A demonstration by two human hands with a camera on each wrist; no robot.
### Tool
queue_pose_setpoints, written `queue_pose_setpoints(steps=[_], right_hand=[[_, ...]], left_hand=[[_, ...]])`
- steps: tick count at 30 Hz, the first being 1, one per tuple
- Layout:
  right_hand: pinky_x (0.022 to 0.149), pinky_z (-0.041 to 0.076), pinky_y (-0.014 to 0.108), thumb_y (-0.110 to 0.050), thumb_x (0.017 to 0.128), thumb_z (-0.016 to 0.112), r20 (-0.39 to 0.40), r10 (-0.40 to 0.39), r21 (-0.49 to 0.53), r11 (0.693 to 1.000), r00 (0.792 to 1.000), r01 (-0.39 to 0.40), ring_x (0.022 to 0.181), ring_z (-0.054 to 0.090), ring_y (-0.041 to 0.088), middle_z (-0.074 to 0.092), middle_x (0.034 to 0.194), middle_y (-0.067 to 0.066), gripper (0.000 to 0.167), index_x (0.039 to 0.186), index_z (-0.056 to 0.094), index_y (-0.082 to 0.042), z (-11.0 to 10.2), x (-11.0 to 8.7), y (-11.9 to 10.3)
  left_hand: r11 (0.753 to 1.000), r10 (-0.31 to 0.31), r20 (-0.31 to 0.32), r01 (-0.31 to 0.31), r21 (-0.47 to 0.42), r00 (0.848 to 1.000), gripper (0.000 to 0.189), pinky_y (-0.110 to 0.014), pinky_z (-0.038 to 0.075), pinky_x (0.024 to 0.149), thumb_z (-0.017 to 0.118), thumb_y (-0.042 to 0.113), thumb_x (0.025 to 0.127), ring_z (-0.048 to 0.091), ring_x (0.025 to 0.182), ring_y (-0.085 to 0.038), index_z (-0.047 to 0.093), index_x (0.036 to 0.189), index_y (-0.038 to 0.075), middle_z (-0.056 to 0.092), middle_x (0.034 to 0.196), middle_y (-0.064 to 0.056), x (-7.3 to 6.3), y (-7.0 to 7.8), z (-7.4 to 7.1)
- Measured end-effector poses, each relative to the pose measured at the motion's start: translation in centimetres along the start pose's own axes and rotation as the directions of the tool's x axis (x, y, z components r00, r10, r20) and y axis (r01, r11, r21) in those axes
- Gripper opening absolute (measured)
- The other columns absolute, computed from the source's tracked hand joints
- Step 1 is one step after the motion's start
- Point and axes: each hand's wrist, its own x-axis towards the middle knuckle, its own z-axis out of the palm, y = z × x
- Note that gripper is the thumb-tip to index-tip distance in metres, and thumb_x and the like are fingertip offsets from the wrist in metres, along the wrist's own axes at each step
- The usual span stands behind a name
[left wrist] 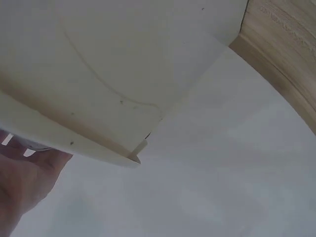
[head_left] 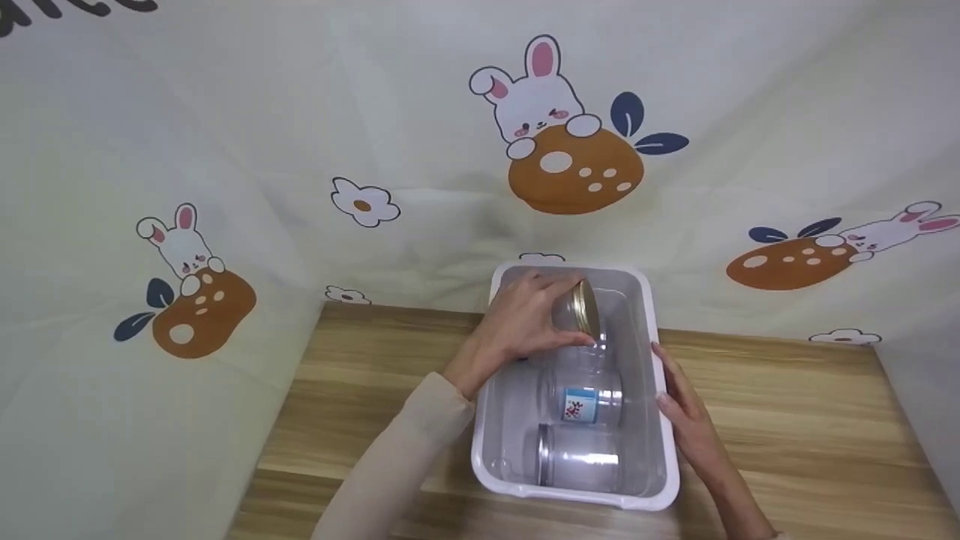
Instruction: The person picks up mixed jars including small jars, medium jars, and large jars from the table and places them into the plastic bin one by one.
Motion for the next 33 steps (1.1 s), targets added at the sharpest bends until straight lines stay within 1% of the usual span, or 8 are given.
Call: queue_pose_setpoints(steps=[5,9,12,19,21,26,30,33], right_hand=[[0.105,0.036,0.018,-0.005,0.104,0.039,-0.004,-0.008,-0.021,1.000,1.000,0.008,0.144,0.027,0.007,0.022,0.164,0.002,0.058,0.159,0.024,-0.015,0.0,0.0,-0.1],[0.104,0.036,0.018,-0.008,0.105,0.040,-0.025,0.029,-0.030,0.999,0.999,-0.030,0.147,0.022,0.015,0.019,0.165,0.000,0.057,0.159,0.024,-0.018,-0.1,0.0,-0.3],[0.103,0.037,0.018,-0.009,0.105,0.041,-0.036,0.045,-0.036,0.998,0.998,-0.047,0.147,0.022,0.017,0.018,0.165,-0.001,0.058,0.159,0.024,-0.019,-0.1,0.0,-0.4],[0.104,0.037,0.018,-0.004,0.104,0.038,-0.002,-0.019,0.036,0.999,1.000,0.019,0.141,0.028,0.002,0.023,0.162,-0.006,0.058,0.159,0.021,-0.012,-0.2,-0.1,-0.1],[0.105,0.037,0.018,-0.005,0.104,0.038,-0.006,-0.018,0.027,0.999,1.000,0.019,0.141,0.029,0.001,0.024,0.161,-0.008,0.058,0.159,0.022,-0.012,-0.2,-0.1,-0.1],[0.101,0.040,0.019,-0.006,0.103,0.040,-0.032,0.018,-0.020,1.000,0.999,-0.018,0.140,0.031,0.002,0.025,0.161,-0.008,0.058,0.158,0.025,-0.015,0.0,0.0,-0.1],[0.100,0.042,0.021,-0.007,0.103,0.040,-0.032,0.040,-0.024,0.999,0.999,-0.041,0.140,0.031,0.005,0.023,0.163,-0.004,0.059,0.159,0.025,-0.017,0.1,0.1,-0.1],[0.099,0.043,0.022,-0.008,0.104,0.041,-0.030,0.052,-0.028,0.998,0.998,-0.053,0.141,0.030,0.007,0.022,0.164,-0.002,0.059,0.159,0.025,-0.019,0.2,0.1,-0.2]], left_hand=[[1.000,-0.004,0.064,0.005,-0.006,0.998,0.090,-0.047,0.041,0.109,0.069,0.071,0.076,0.054,0.127,-0.030,0.048,0.149,0.023,0.060,0.138,-0.005,0.1,0.4,0.3],[1.000,-0.008,0.120,0.010,-0.011,0.993,0.088,-0.055,0.039,0.109,0.067,0.070,0.080,0.050,0.131,-0.034,0.044,0.151,0.023,0.057,0.142,-0.006,0.4,0.6,0.8],[1.000,-0.006,0.150,0.007,-0.002,0.989,0.087,-0.057,0.040,0.107,0.066,0.069,0.082,0.048,0.132,-0.036,0.043,0.152,0.023,0.055,0.144,-0.006,0.5,0.7,1.0],[0.998,0.052,0.231,-0.056,0.012,0.971,0.083,-0.048,0.027,0.118,0.067,0.060,0.086,0.045,0.137,-0.028,0.041,0.153,0.019,0.052,0.147,-0.003,0.6,0.7,1.7],[0.998,0.055,0.248,-0.059,0.010,0.967,0.081,-0.049,0.031,0.116,0.067,0.060,0.086,0.044,0.137,-0.029,0.041,0.153,0.021,0.052,0.147,-0.002,0.4,0.7,2.0],[0.998,0.057,0.251,-0.065,0.021,0.966,0.080,-0.051,0.048,0.100,0.066,0.064,0.084,0.051,0.129,-0.030,0.043,0.151,0.027,0.057,0.143,-0.003,-0.2,0.5,2.7],[0.997,0.071,0.212,-0.077,0.021,0.975,0.083,-0.045,0.052,0.094,0.067,0.070,0.079,0.057,0.120,-0.023,0.047,0.149,0.031,0.060,0.139,0.000,-0.5,0.3,3.0],[0.996,0.085,0.176,-0.091,0.025,0.981,0.084,-0.042,0.053,0.092,0.071,0.071,0.075,0.058,0.119,-0.020,0.048,0.147,0.034,0.060,0.139,0.003,-0.7,0.2,3.2]])
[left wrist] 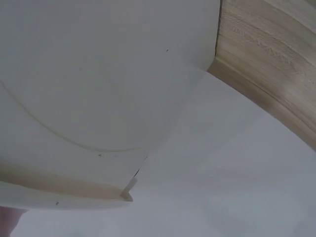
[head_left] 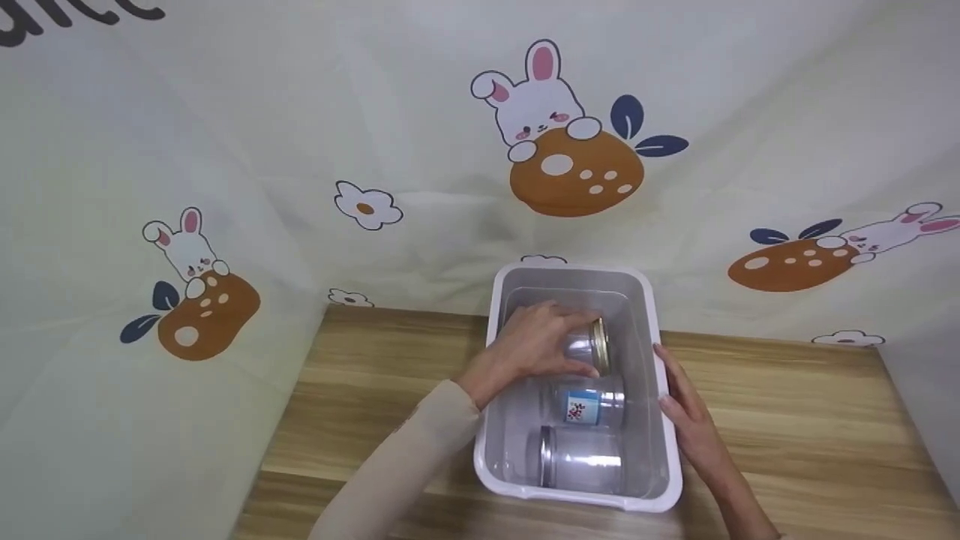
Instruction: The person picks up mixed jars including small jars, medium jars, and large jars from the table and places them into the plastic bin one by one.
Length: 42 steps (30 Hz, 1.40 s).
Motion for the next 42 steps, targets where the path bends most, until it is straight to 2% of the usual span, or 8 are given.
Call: queue_pose_setpoints(steps=[7,14,21,26,32,35,39,42], right_hand=[[0.100,0.042,0.022,-0.010,0.104,0.041,0.000,0.022,0.014,1.000,1.000,-0.022,0.145,0.026,0.016,0.020,0.164,0.000,0.058,0.159,0.025,-0.022,0.0,0.0,-0.1],[0.100,0.041,0.019,-0.007,0.104,0.040,0.010,-0.014,0.029,0.999,1.000,0.014,0.141,0.030,0.004,0.023,0.162,-0.006,0.058,0.159,0.023,-0.017,-0.1,-0.2,0.1],[0.100,0.041,0.019,-0.006,0.104,0.039,-0.002,-0.050,0.010,0.999,0.999,0.050,0.139,0.031,0.000,0.027,0.160,-0.011,0.057,0.158,0.025,-0.014,-0.1,-0.4,0.3],[0.098,0.044,0.022,-0.008,0.104,0.039,-0.009,-0.025,-0.012,1.000,1.000,0.025,0.140,0.031,0.003,0.023,0.163,-0.005,0.057,0.159,0.025,-0.017,-0.1,-0.5,0.3],[0.097,0.046,0.025,-0.010,0.105,0.039,-0.011,0.002,-0.017,1.000,1.000,-0.003,0.139,0.032,0.004,0.020,0.164,0.001,0.057,0.159,0.024,-0.020,-0.1,-0.4,0.1],[0.096,0.047,0.026,-0.010,0.105,0.039,-0.006,0.000,-0.035,0.999,1.000,-0.001,0.139,0.033,0.003,0.021,0.164,0.003,0.057,0.159,0.024,-0.021,-0.1,-0.5,-0.1],[0.098,0.045,0.024,-0.007,0.105,0.039,0.012,-0.059,-0.094,0.994,0.998,0.060,0.140,0.034,0.003,0.022,0.164,0.002,0.058,0.159,0.024,-0.020,-0.4,-0.3,-0.1],[0.102,0.040,0.020,-0.003,0.104,0.038,0.044,-0.183,-0.141,0.972,0.982,0.187,0.142,0.033,0.007,0.022,0.164,0.006,0.058,0.159,0.023,-0.014,-0.7,-0.1,0.3]], left_hand=[[0.999,0.031,-0.054,-0.029,0.045,0.998,0.082,-0.035,0.054,0.081,0.066,0.075,0.075,0.062,0.104,-0.015,0.050,0.145,0.036,0.065,0.131,0.006,0.0,-0.2,0.5],[0.999,0.031,-0.025,-0.030,0.041,0.999,0.082,-0.033,0.053,0.072,0.061,0.078,0.077,0.060,0.090,-0.013,0.048,0.146,0.037,0.066,0.129,0.006,0.2,-0.1,0.9],[1.000,0.021,0.001,-0.021,0.014,1.000,0.082,-0.035,0.054,0.076,0.062,0.077,0.077,0.063,0.100,-0.014,0.046,0.148,0.038,0.060,0.138,0.007,0.3,0.0,1.0],[1.000,0.022,-0.005,-0.022,-0.009,1.000,0.078,-0.035,0.055,0.078,0.063,0.075,0.078,0.064,0.108,-0.015,0.049,0.146,0.038,0.059,0.140,0.007,0.2,0.0,1.0],[0.999,0.011,-0.026,-0.012,-0.043,1.000,0.075,-0.037,0.054,0.088,0.060,0.076,0.079,0.063,0.112,-0.016,0.052,0.143,0.037,0.060,0.138,0.007,0.3,-0.1,0.8],[0.999,0.017,-0.043,-0.018,-0.027,0.999,0.075,-0.038,0.054,0.091,0.057,0.077,0.081,0.062,0.116,-0.018,0.053,0.143,0.035,0.059,0.139,0.006,0.3,-0.1,0.6],[1.000,0.026,-0.073,-0.026,0.003,0.997,0.082,-0.042,0.048,0.102,0.053,0.078,0.082,0.055,0.127,-0.023,0.051,0.146,0.027,0.055,0.144,0.000,0.1,-0.2,0.3],[1.000,0.020,-0.092,-0.021,-0.011,0.996,0.085,-0.046,0.038,0.112,0.054,0.077,0.083,0.044,0.138,-0.027,0.048,0.148,0.024,0.049,0.149,-0.003,-0.2,-0.4,-0.1]])
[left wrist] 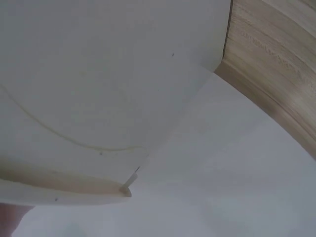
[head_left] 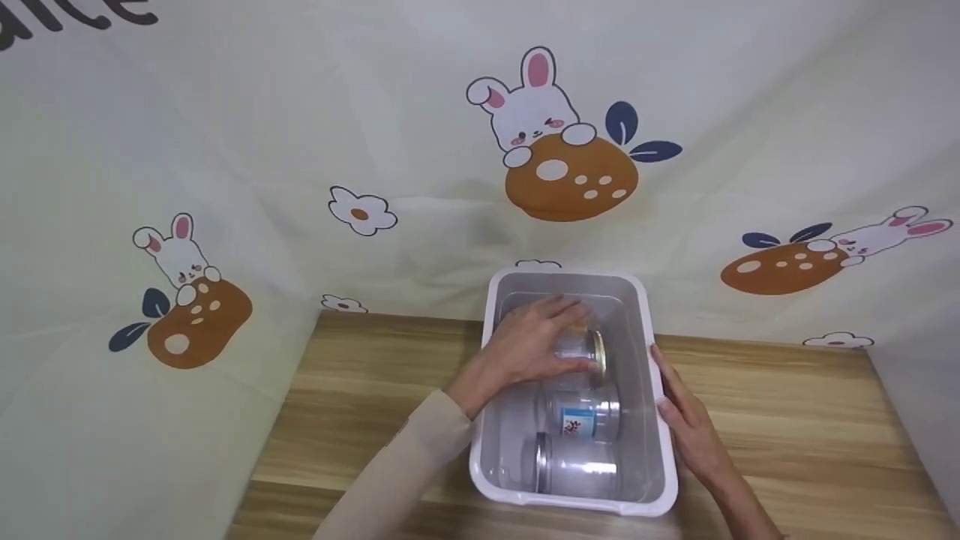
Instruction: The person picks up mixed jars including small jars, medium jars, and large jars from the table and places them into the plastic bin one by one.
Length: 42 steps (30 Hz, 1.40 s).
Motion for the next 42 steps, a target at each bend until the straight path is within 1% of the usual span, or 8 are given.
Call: queue_pose_setpoints(steps=[4,6,15,18,21,23,32,42], right_hand=[[0.108,0.034,0.017,0.003,0.102,0.035,-0.005,-0.141,-0.102,0.985,0.990,0.139,0.142,0.036,0.011,0.028,0.161,0.013,0.060,0.158,0.020,-0.009,-0.6,0.2,0.4],[0.108,0.035,0.018,0.004,0.101,0.035,-0.015,-0.162,-0.171,0.973,0.987,0.157,0.141,0.038,0.012,0.031,0.160,0.014,0.061,0.159,0.019,-0.009,-1.1,0.4,0.4],[0.114,0.016,0.018,-0.013,0.101,0.053,0.011,-0.026,-0.451,0.892,1.000,0.028,0.147,0.024,0.019,0.028,0.162,0.007,0.063,0.158,0.027,-0.018,-2.8,0.7,0.1],[0.119,0.020,0.040,-0.018,0.101,0.056,0.015,0.031,-0.478,0.878,0.999,-0.020,0.147,0.024,0.031,0.026,0.162,0.004,0.066,0.159,0.025,-0.023,-3.4,0.7,0.2],[0.113,0.023,0.063,-0.023,0.099,0.059,0.003,0.069,-0.507,0.860,0.998,-0.058,0.146,0.025,0.038,0.025,0.163,0.002,0.070,0.159,0.023,-0.030,-3.8,0.9,0.4],[0.109,0.023,0.070,-0.026,0.098,0.062,-0.002,0.077,-0.525,0.848,0.997,-0.066,0.145,0.024,0.042,0.023,0.164,0.002,0.073,0.158,0.022,-0.034,-4.1,1.0,0.5],[0.112,0.018,0.069,-0.035,0.093,0.069,-0.002,0.044,-0.618,0.785,0.999,-0.035,0.145,0.019,0.048,0.022,0.163,0.015,0.080,0.159,0.025,-0.025,-4.9,1.3,1.0],[0.114,0.011,0.069,-0.041,0.092,0.068,0.005,0.046,-0.677,0.735,0.999,-0.031,0.145,0.016,0.051,0.021,0.162,0.021,0.083,0.159,0.023,-0.024,-5.0,1.4,0.8]], left_hand=[[1.000,-0.010,-0.020,0.010,-0.007,1.000,0.079,-0.050,0.028,0.117,0.050,0.074,0.088,0.031,0.146,-0.029,0.048,0.149,0.023,0.043,0.154,-0.004,-0.5,-0.5,-0.5],[1.000,-0.012,-0.033,0.013,0.005,0.999,0.077,-0.050,0.024,0.119,0.046,0.073,0.090,0.029,0.147,-0.030,0.049,0.148,0.022,0.042,0.155,-0.005,-0.7,-0.8,-0.7],[0.998,-0.053,-0.068,0.055,0.038,0.996,0.078,-0.050,0.010,0.122,0.038,0.073,0.092,0.021,0.149,-0.031,0.042,0.152,0.024,0.031,0.161,-0.005,-2.6,-2.0,-1.3],[0.995,-0.093,-0.070,0.095,0.036,0.993,0.078,-0.049,0.009,0.122,0.038,0.073,0.092,0.017,0.150,-0.031,0.041,0.153,0.024,0.029,0.162,-0.005,-3.4,-2.5,-1.3],[0.991,-0.127,-0.082,0.129,0.026,0.989,0.077,-0.050,0.011,0.122,0.040,0.071,0.093,0.015,0.151,-0.030,0.043,0.152,0.022,0.028,0.162,-0.006,-4.0,-3.0,-1.3],[0.989,-0.148,-0.087,0.150,0.017,0.985,0.075,-0.050,0.009,0.122,0.042,0.070,0.094,0.014,0.151,-0.029,0.044,0.151,0.022,0.026,0.163,-0.006,-4.4,-3.3,-1.4],[0.978,-0.206,-0.123,0.209,0.012,0.971,0.068,-0.053,0.011,0.121,0.041,0.067,0.096,0.016,0.151,-0.030,0.047,0.149,0.025,0.024,0.163,-0.002,-7.1,-4.5,-1.3],[0.973,-0.220,-0.245,0.195,-0.121,0.944,0.056,-0.056,0.011,0.120,0.049,0.050,0.099,0.021,0.148,-0.037,0.052,0.146,0.019,0.028,0.162,-0.010,-9.3,-6.1,-0.8]])
